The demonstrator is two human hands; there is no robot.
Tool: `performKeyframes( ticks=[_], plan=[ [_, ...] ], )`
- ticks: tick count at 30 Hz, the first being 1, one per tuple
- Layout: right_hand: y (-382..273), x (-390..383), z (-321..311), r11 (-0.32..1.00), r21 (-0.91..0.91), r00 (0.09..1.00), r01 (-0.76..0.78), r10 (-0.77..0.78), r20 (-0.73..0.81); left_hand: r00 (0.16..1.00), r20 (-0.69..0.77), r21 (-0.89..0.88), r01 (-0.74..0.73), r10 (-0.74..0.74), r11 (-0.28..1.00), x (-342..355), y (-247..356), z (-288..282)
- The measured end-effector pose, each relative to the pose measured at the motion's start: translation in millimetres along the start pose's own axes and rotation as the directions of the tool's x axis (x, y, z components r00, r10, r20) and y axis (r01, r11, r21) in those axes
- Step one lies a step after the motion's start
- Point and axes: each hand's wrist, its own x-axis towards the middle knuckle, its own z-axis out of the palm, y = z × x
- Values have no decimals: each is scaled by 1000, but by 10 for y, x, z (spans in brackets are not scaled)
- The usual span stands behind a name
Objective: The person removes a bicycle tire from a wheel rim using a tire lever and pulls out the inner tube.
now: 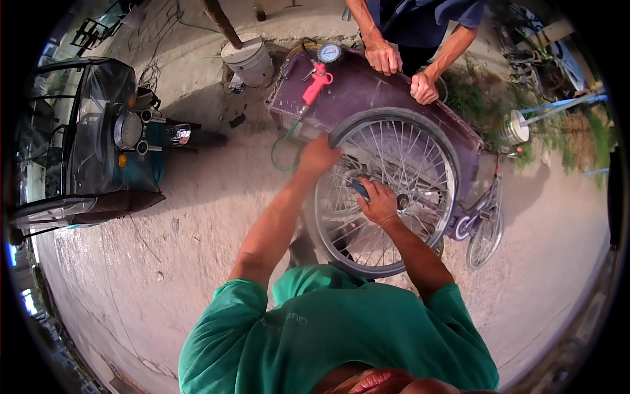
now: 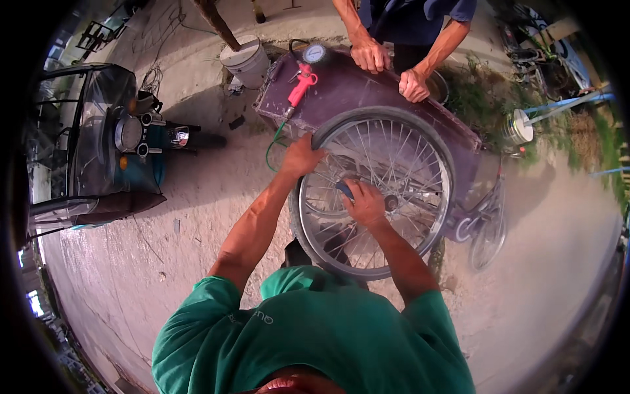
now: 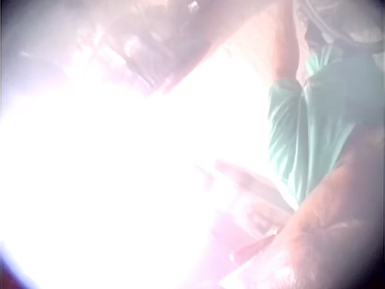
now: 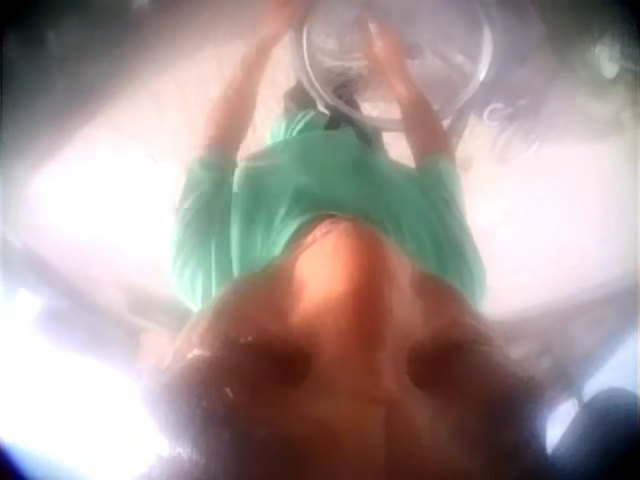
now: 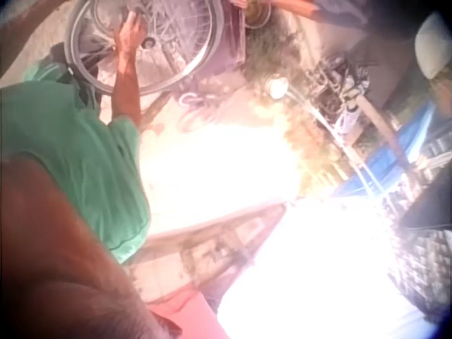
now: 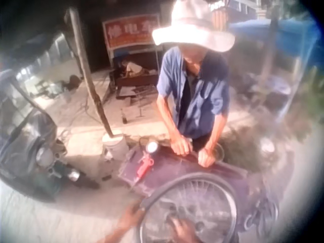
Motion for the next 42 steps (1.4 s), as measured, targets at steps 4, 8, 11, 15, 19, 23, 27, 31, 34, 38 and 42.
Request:
performKeyframes(
  ticks=[4,8,11,15,19,23,27,31,34,38,42],
  plan=[
    [-31,28,-25,1000,-26,999,0,-1,-49,1000,-2,287,15,-15,958,-103,203,-3],
    [-44,14,-47,1000,27,1000,2,-2,-14,998,-16,415,-45,56,909,-223,252,-29],
    [-39,18,-51,999,37,1000,-1,1,4,998,6,448,-62,67,892,-278,348,-104],
    [15,-32,-37,998,45,999,43,-44,14,998,56,390,-33,12,920,-322,181,-200],
    [47,-55,38,998,56,1000,-5,4,21,1000,10,-144,29,-28,989,-503,-153,-211],
    [84,56,119,994,73,996,-86,89,-33,930,-69,-538,271,-362,798,-1035,-589,39],
    [103,219,107,964,119,964,-237,248,-93,838,-95,-460,442,-538,770,-1473,-624,522],
    [151,350,23,929,188,927,-317,346,-145,855,-179,-420,380,-486,824,-1302,-528,542],
    [230,476,-244,912,159,917,-377,392,-70,866,-224,-361,353,-447,863,-1115,-323,424],
    [301,518,-925,901,-74,891,-427,433,138,848,-230,-322,397,-478,859,-1005,-285,394],
    [278,440,-1355,887,30,851,-461,432,297,864,-221,-364,358,-453,860,-971,-384,389]
  ],
)
